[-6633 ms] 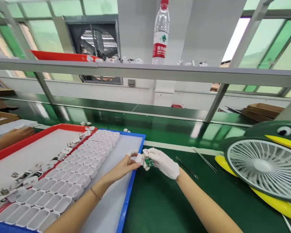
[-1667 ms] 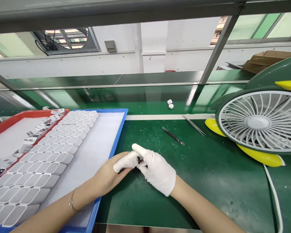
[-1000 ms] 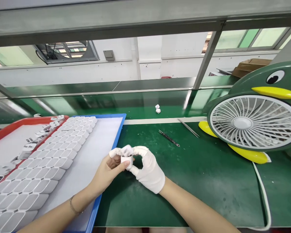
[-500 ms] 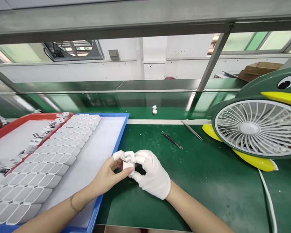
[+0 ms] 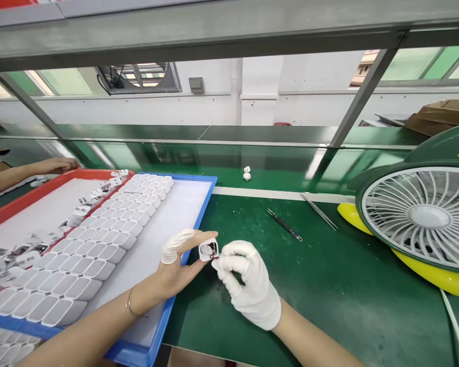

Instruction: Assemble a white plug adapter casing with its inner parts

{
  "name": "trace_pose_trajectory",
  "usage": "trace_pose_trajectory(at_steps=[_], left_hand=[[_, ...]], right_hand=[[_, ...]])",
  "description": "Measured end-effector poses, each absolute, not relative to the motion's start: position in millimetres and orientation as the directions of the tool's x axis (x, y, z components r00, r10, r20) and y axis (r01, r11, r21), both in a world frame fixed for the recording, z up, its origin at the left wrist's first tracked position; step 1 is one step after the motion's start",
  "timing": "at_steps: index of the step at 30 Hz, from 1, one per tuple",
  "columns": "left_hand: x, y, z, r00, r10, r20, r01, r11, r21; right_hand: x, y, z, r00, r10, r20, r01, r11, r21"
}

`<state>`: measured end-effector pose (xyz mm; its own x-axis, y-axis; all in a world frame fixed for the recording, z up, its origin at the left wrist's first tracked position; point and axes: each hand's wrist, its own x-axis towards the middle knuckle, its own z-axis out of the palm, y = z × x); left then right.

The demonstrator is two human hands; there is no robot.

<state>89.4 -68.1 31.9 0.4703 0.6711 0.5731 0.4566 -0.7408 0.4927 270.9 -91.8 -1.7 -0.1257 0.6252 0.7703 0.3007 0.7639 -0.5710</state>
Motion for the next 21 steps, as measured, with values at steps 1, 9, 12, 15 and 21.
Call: trace_pose_trajectory(at_steps=[1,9,12,15,21], left_hand=[[88.2,-68.1,31.6,0.467,0.678,0.567,0.458,-0.734,0.501],[82.9,-66.9,24.6,0.480,0.704,0.523,0.484,-0.710,0.512],[83.8,-63.7,22.7,0.468,0.696,0.544,0.509,-0.716,0.479],[82.5,-60.2,21.6,0.432,0.713,0.551,0.543,-0.694,0.473],[78.4,-57.5,21.2,0.429,0.734,0.526,0.554,-0.674,0.488]], right_hand=[[272.3,-91.1,-3.6,-0.132,0.658,0.741,0.265,0.744,-0.613],[273.2,-84.8,-22.7,-0.083,0.831,0.550,0.111,0.556,-0.824],[277.9,-80.5,-21.7,-0.105,0.855,0.508,0.155,0.519,-0.841],[294.0,-68.3,-15.0,-0.112,0.866,0.487,0.285,0.497,-0.820],[345.2,-25.1,-22.9,0.110,0.904,0.412,0.857,0.124,-0.500]])
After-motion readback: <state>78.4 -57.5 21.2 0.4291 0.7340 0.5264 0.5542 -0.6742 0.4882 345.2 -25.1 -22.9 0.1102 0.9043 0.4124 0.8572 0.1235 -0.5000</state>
